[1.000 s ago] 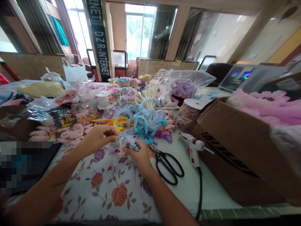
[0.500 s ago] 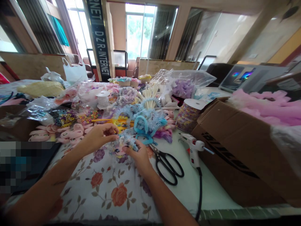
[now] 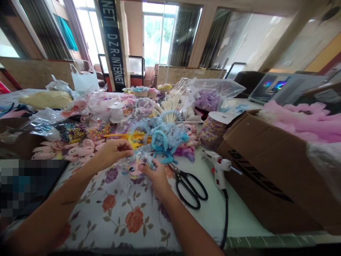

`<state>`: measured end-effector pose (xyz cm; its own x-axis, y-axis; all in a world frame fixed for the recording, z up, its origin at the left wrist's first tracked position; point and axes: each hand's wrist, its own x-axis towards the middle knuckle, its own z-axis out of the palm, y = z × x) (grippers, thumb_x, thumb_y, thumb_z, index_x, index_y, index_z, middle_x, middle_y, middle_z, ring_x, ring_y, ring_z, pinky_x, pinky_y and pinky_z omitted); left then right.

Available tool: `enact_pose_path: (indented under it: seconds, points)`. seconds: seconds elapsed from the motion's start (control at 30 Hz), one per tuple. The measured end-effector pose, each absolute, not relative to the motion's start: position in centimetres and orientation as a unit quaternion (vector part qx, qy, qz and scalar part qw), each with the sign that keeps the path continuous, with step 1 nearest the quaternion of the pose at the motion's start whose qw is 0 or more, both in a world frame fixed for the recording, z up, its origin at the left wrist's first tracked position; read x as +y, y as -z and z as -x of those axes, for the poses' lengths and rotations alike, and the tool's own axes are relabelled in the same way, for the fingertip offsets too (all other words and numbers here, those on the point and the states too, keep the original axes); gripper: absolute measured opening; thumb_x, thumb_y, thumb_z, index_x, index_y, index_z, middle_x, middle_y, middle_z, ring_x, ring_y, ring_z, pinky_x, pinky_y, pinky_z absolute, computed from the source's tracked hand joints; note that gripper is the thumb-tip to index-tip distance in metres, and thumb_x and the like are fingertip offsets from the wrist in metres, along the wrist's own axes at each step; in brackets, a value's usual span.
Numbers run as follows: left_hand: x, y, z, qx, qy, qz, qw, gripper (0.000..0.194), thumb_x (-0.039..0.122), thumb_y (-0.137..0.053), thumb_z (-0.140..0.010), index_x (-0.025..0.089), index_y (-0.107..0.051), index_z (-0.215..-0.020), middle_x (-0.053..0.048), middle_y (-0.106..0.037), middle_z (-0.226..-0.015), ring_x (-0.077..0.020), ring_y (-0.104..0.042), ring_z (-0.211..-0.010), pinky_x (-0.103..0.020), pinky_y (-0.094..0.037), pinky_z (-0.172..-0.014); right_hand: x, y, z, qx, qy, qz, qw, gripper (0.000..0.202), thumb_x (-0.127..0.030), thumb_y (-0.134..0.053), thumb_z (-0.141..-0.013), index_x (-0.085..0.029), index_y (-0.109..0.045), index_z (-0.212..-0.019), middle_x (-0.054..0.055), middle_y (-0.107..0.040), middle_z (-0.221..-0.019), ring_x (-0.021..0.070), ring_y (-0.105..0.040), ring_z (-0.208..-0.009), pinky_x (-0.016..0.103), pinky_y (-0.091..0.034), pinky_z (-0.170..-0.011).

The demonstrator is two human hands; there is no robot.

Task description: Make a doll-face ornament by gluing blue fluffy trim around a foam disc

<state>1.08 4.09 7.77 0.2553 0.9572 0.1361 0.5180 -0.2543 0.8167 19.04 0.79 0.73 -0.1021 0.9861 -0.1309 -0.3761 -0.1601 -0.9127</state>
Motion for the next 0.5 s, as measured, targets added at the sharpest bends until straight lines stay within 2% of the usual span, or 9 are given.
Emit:
enact_pose_path:
  seconds: [0.2,0.5]
  points:
    - [4.26,-7.77,-0.88,0.514,-0.318,-0.726,0.329,0.019,0.035,-0.067,-0.072,0.016,-0.065,-0.073,0.001,-0.062,-0.064,-0.0115,-0.050,-0.060,-0.023,-0.037,-0.058,0.90,-0.32,-18.86,-0.373,-0.633,0.413,0.538,0.046,-0.034,-0.087,-0.053,-0.020,-0.070,-0.094,0.005,-0.075,-0.089,0.0262,-0.069,-0.082,0.037,-0.052,-0.076]
    - [4.09,-8.00,-0.95,0.514,-0.310,-0.732,0.322,0.018,0.035,-0.067,-0.073,0.017,-0.066,-0.072,0.002,-0.063,-0.063,-0.0116,-0.053,-0.059,-0.022,-0.038,-0.057,0.87,-0.29,-18.86,-0.377,-0.632,0.402,0.545,0.043,-0.031,-0.087,-0.054,-0.020,-0.071,-0.093,0.003,-0.074,-0.085,0.0219,-0.067,-0.077,0.034,-0.051,-0.076]
